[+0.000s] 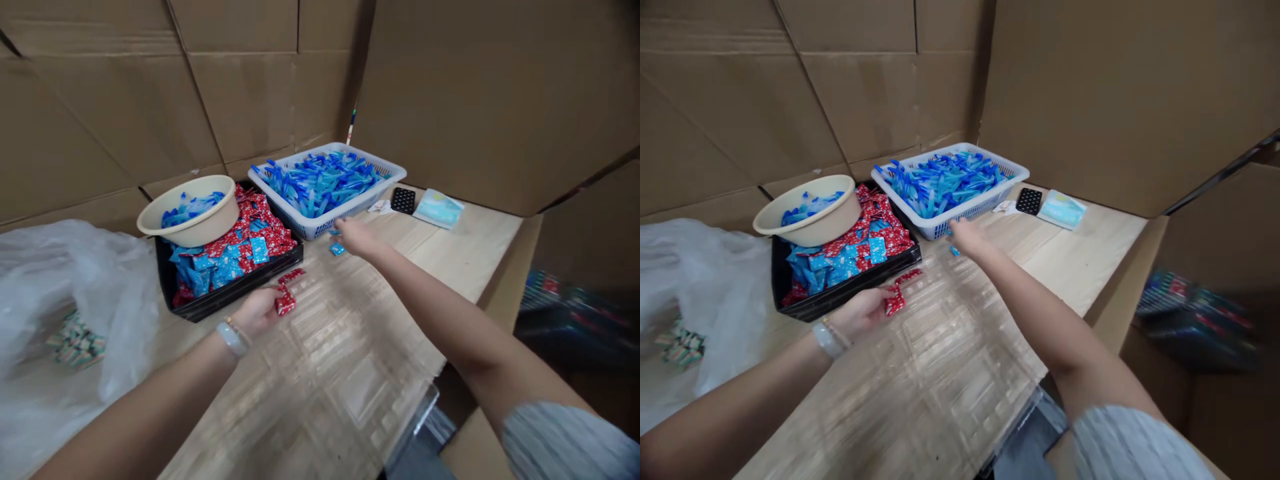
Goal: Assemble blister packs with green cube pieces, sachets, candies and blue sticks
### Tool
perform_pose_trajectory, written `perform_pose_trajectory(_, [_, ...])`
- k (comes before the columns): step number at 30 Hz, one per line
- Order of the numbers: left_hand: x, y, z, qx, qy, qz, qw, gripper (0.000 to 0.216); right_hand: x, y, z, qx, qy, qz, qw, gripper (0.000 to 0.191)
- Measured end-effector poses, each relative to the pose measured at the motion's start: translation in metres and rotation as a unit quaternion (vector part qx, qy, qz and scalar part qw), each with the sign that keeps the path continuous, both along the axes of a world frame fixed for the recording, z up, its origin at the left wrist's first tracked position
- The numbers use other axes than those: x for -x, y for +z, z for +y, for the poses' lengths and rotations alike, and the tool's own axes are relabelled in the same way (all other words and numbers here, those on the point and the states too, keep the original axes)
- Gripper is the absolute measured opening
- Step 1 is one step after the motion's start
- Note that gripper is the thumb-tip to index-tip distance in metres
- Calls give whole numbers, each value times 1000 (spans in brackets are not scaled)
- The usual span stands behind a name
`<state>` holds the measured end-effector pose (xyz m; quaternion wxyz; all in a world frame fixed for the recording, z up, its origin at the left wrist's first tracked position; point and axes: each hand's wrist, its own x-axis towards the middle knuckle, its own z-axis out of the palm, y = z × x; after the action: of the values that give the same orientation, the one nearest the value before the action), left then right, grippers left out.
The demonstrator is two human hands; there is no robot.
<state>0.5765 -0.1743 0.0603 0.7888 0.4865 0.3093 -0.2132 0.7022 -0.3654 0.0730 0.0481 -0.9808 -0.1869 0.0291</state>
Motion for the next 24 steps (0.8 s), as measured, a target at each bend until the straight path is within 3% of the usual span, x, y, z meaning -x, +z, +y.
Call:
perform_pose_trajectory(2, [10, 6, 22, -72, -25, -21, 997, 21, 25, -9, 17, -6, 118, -17, 993, 30])
perform_pose_trajectory(4, [21, 12, 52, -236, -54, -73, 967, 10, 49, -19, 36, 1, 228, -6, 974, 29])
perform_pose_trajectory(5, [28, 13, 68, -338, -77, -113, 931, 9, 58, -23, 46, 4, 250, -2, 968, 29])
perform_pose_trajectory(7, [41, 11, 97, -515, -141, -198, 822, 18, 71, -29, 60, -5, 237, -5, 972, 33])
perform_pose_trajectory(9, [52, 1, 115, -602, -222, -271, 718, 27, 78, -30, 65, -34, 206, -11, 978, 34])
perform_pose_trajectory(12, [61, -24, 120, -653, -274, -311, 634, 38, 93, -25, 56, -86, 220, -6, 972, 27])
perform_pose_trajectory(17, [72, -50, 113, -733, -263, -337, 530, 29, 159, -25, 55, -113, 308, 6, 944, 29])
perform_pose_trajectory(20, [84, -52, 116, -725, -269, -364, 519, 36, 200, -40, 81, -95, 359, -4, 929, 31])
perform_pose_trajectory(24, [101, -56, 122, -681, -351, -369, 526, 45, 233, -62, 114, -63, 374, -13, 925, 45])
